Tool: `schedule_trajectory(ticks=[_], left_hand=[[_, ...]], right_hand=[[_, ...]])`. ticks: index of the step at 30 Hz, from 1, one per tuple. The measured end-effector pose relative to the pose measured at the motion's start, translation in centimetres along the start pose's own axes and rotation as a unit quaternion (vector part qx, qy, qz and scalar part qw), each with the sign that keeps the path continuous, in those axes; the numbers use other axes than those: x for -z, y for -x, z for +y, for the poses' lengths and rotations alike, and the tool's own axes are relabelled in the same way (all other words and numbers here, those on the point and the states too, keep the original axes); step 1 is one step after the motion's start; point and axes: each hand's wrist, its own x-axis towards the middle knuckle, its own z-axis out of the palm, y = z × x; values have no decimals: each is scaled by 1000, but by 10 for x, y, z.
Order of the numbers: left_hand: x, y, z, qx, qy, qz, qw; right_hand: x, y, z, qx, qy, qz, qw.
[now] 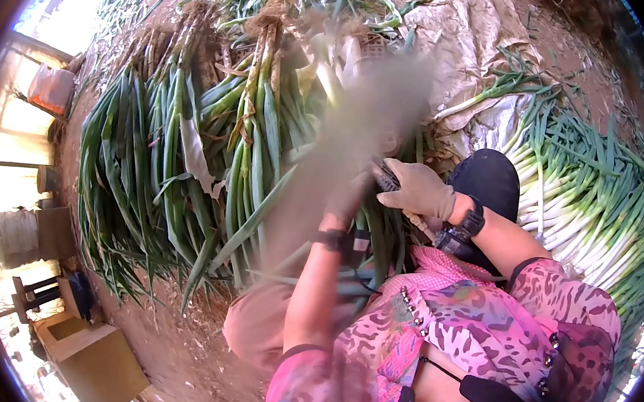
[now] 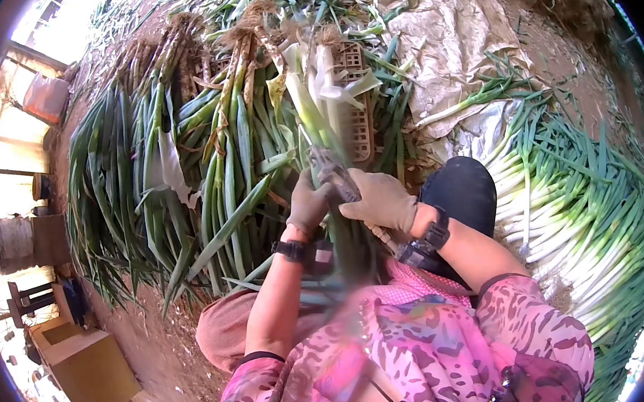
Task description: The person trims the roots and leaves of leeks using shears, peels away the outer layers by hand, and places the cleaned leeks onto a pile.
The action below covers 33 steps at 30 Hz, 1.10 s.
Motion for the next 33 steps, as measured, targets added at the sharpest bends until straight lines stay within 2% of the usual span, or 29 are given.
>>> schedule_trajectory(ticks=[3, 7, 10, 13, 15, 18, 20, 22, 23, 25, 26, 28, 31, 33], left_hand=[[3, 2, -1, -7, 37, -27, 999], [-8, -17, -59, -24, 40, -69, 997], [-19, -18, -70, -32, -2, -53, 998], [-21, -17, -66, -11, 6, -58, 998], [-21, -17, -64, -5, 16, -65, 998], [-19, -15, -65, 5, 44, -77, 996], [-13, -14, -62, 40, 71, -87, 993], [-4, -12, -56, 102, 108, -102, 984], [-1, -13, -54, 82, 193, -112, 971], [1, -13, -53, 85, 222, -125, 963], [3, -14, -53, 87, 236, -132, 959], [1, -18, -65, 89, 175, -126, 972], [-1, -14, -62, 113, 150, -113, 976], [0, -12, -60, 124, 158, -109, 973]], right_hand=[[-2, 21, 5, 7, -2, -4, 1000], [-5, 13, 22, 7, 26, 31, 999], [8, -26, 31, -7, 49, 58, 997], [16, -78, 49, -19, 13, 64, 998], [2, -111, 81, 10, 20, 77, 997], [3, -107, 75, 13, -3, 94, 995], [17, -68, 38, -18, -48, 89, 995], [14, -43, 29, -45, -9, 67, 997], [12, -32, 28, -56, 6, 52, 997], [13, -24, 24, -84, 21, 20, 996], [11, -27, 28, -68, 33, 36, 996], [5, -42, 44, -35, 57, 71, 995], [14, -80, 51, -1, 13, 69, 998], [30, -107, 46, -14, 7, 63, 998]])
